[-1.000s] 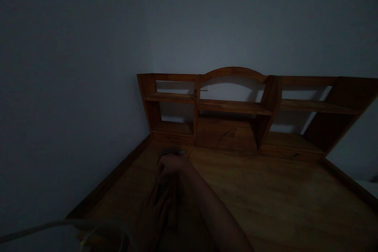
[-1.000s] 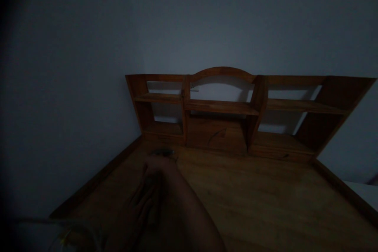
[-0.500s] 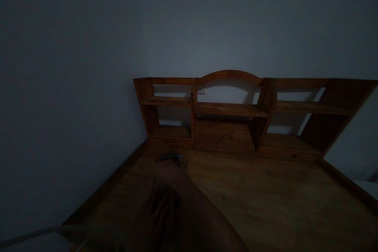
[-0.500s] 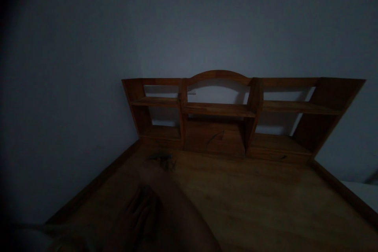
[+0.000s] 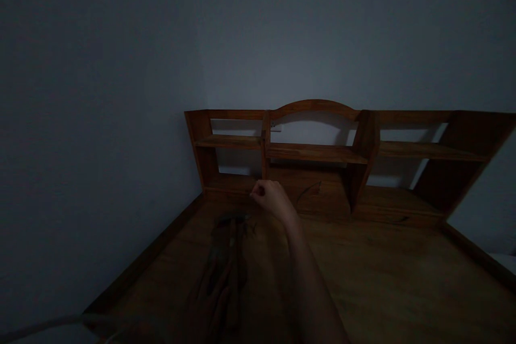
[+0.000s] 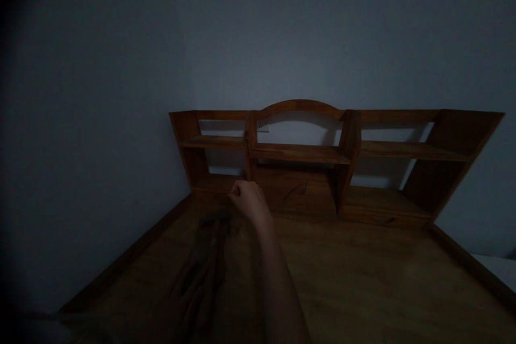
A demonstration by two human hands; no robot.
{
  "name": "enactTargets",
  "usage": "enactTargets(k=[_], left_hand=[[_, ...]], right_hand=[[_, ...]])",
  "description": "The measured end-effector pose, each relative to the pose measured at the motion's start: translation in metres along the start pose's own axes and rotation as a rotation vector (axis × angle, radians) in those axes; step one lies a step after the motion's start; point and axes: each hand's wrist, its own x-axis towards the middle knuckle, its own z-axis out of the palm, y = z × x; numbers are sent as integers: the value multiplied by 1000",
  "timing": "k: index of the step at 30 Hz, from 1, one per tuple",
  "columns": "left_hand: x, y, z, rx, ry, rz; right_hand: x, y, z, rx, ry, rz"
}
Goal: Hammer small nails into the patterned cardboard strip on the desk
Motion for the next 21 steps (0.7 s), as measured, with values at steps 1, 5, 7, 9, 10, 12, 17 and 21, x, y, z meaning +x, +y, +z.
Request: enactTargets(k=[1, 5, 7, 9, 10, 12, 17, 21], left_hand=[[1, -1, 0, 54, -12, 35], [4, -2, -3, 257, -72, 147], [5, 0, -7, 283, -80, 152], [4, 1, -9, 296, -85, 144], [4, 2, -10, 303, -90, 140], [4, 3, -12, 314, -100, 131], [3, 0, -11, 321, -118, 122], [0, -7, 0, 343, -131, 164]], right_hand=[[2, 11, 4, -33, -16, 52], [7, 38, 27, -62, -93, 94], [9, 41, 38, -66, -134, 87], [10, 39, 49, -74, -180, 79], [11, 38, 54, -78, -204, 75], [13, 36, 62, -85, -249, 62], [15, 38, 68, -110, -305, 31], [11, 38, 71, -152, -337, 40]])
